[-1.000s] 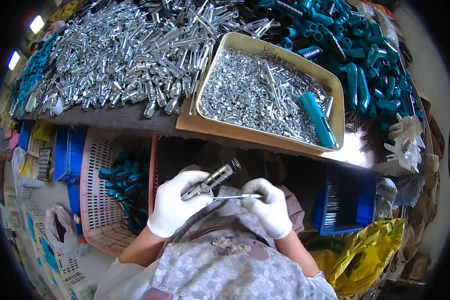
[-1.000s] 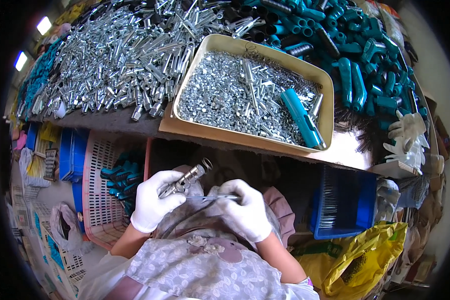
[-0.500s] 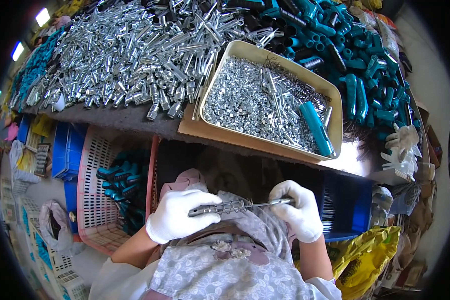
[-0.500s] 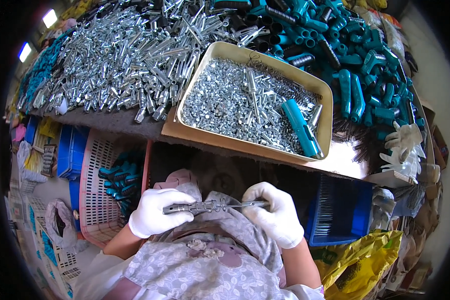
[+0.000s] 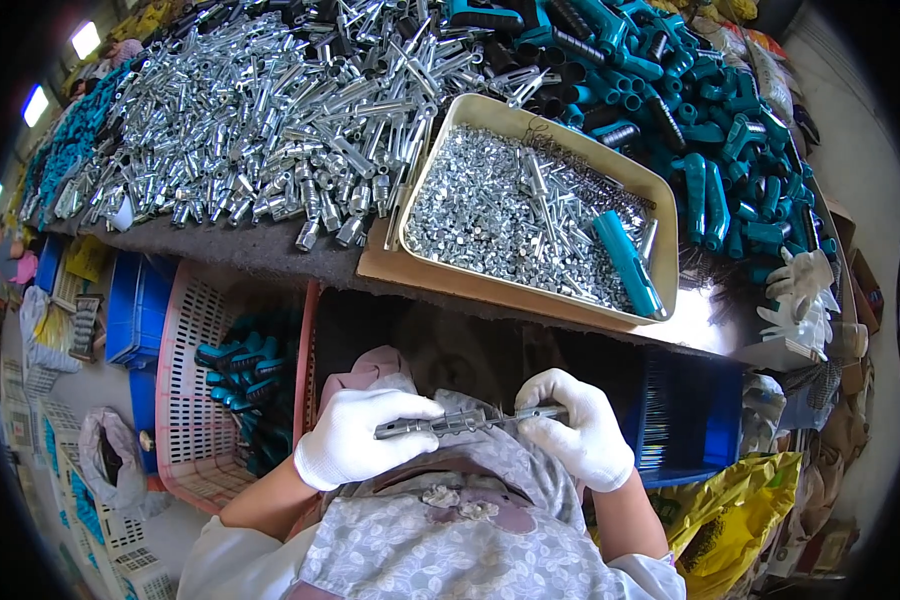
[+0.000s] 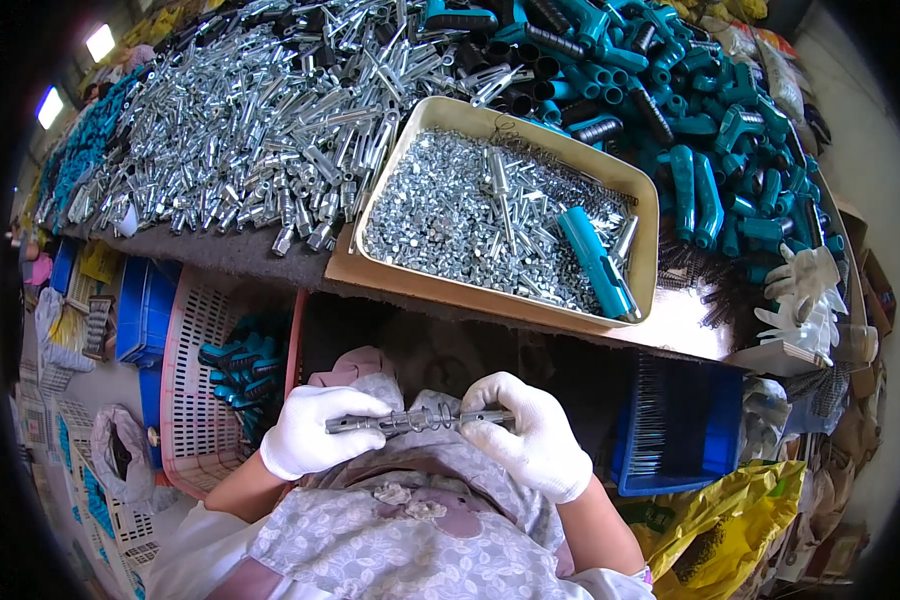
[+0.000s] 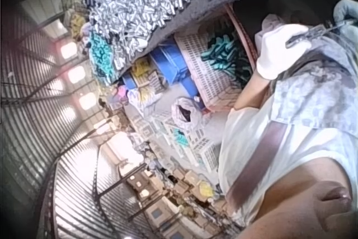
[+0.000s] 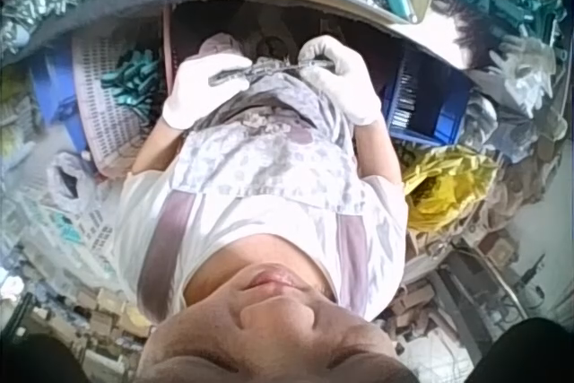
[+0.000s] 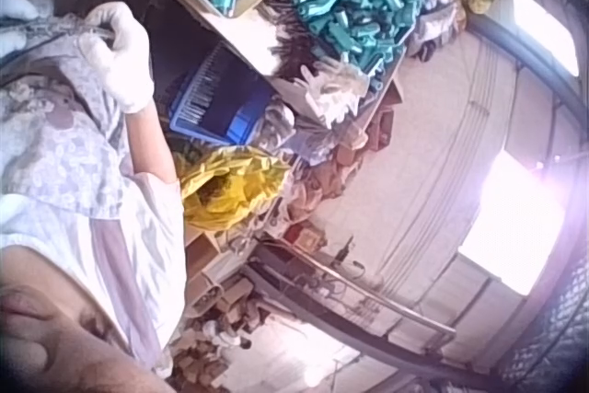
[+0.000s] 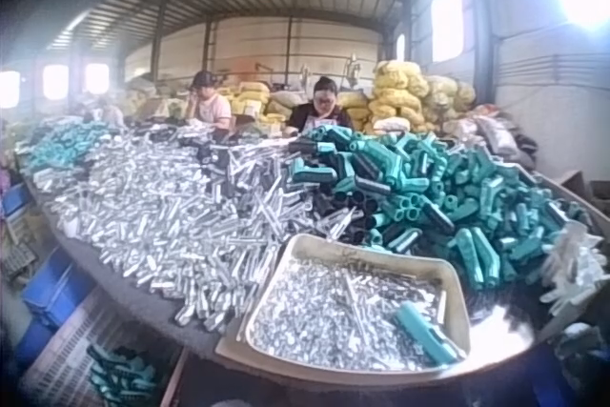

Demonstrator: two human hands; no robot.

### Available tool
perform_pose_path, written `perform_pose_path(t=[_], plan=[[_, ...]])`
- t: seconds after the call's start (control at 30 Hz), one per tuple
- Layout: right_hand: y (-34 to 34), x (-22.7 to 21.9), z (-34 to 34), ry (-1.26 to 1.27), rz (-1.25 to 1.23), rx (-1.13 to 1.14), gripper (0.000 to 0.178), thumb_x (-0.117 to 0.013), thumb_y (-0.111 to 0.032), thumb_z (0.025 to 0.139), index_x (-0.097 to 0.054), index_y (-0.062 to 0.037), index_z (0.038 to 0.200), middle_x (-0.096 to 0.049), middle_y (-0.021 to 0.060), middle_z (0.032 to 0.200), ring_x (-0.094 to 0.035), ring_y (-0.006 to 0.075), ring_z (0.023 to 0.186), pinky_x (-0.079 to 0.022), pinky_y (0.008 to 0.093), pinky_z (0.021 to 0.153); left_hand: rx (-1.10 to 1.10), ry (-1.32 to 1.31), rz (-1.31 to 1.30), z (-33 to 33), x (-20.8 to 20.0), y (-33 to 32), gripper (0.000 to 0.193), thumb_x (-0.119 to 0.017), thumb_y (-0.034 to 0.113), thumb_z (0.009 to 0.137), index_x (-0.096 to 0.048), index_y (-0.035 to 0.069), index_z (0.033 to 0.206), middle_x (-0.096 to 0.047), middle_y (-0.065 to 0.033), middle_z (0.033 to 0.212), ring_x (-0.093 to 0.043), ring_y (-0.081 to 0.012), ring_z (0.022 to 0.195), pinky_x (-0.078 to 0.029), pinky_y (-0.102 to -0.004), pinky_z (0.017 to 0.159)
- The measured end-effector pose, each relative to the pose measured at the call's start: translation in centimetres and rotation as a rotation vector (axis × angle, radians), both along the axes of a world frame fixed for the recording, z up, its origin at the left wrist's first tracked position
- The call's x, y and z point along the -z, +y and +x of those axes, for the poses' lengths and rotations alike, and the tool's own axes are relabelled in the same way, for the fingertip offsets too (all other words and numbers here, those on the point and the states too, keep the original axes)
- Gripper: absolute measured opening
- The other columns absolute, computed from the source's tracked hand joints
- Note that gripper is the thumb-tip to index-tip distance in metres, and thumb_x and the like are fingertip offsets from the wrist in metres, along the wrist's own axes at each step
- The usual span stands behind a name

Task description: Assembling small metal and plastic hardware components at a workbench in a manufacturing environment.

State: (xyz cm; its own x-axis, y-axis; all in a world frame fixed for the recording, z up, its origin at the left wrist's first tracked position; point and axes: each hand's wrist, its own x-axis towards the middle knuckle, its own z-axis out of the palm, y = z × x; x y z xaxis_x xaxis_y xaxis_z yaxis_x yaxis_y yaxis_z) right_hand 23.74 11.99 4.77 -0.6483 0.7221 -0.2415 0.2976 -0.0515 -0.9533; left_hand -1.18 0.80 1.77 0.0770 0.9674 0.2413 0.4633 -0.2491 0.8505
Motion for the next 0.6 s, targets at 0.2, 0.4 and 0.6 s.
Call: perform_pose_path(t=[0.2, 0.4, 0.6], plan=[[-0.7, 0.4, 0.6, -0.019, 0.046, 0.017, 0.019, -0.068, -0.010, 0.080, -0.062, -0.0008, 0.095, -0.063, 0.0057, 0.088, -0.057, 0.0114, 0.079, -0.049, 0.0264, 0.075, -0.003, 0.030, 0.003, 0.6, -0.4, -0.6, 0.029, -0.081, 0.012, 0.078, -0.073, 0.001, 0.103, -0.074, -0.0120, 0.094, -0.073, -0.0236, 0.079, -0.057, -0.0311, 0.069], [-2.2, 0.6, 1.1, 0.111, -0.080, 0.091, 0.018, -0.067, -0.008, 0.077, -0.063, -0.0010, 0.092, -0.060, -0.0003, 0.086, -0.052, 0.0062, 0.075, -0.044, 0.0217, 0.069, -0.011, 0.052, -0.026, 1.6, -1.1, -1.5, 0.029, -0.081, 0.012, 0.077, -0.073, 0.001, 0.103, -0.074, -0.0128, 0.095, -0.073, -0.0246, 0.079, -0.057, -0.0307, 0.071], [-2.3, 0.7, 2.3, 0.111, -0.194, 0.104, 0.017, -0.066, -0.005, 0.078, -0.062, -0.0011, 0.094, -0.059, -0.0017, 0.084, -0.050, 0.0042, 0.072, -0.042, 0.0197, 0.065, 0.024, 0.103, -0.002, 2.6, -1.0, -1.5, 0.030, -0.081, 0.012, 0.077, -0.073, 0.001, 0.103, -0.074, -0.0125, 0.096, -0.073, -0.0242, 0.081, -0.057, -0.0315, 0.071]])
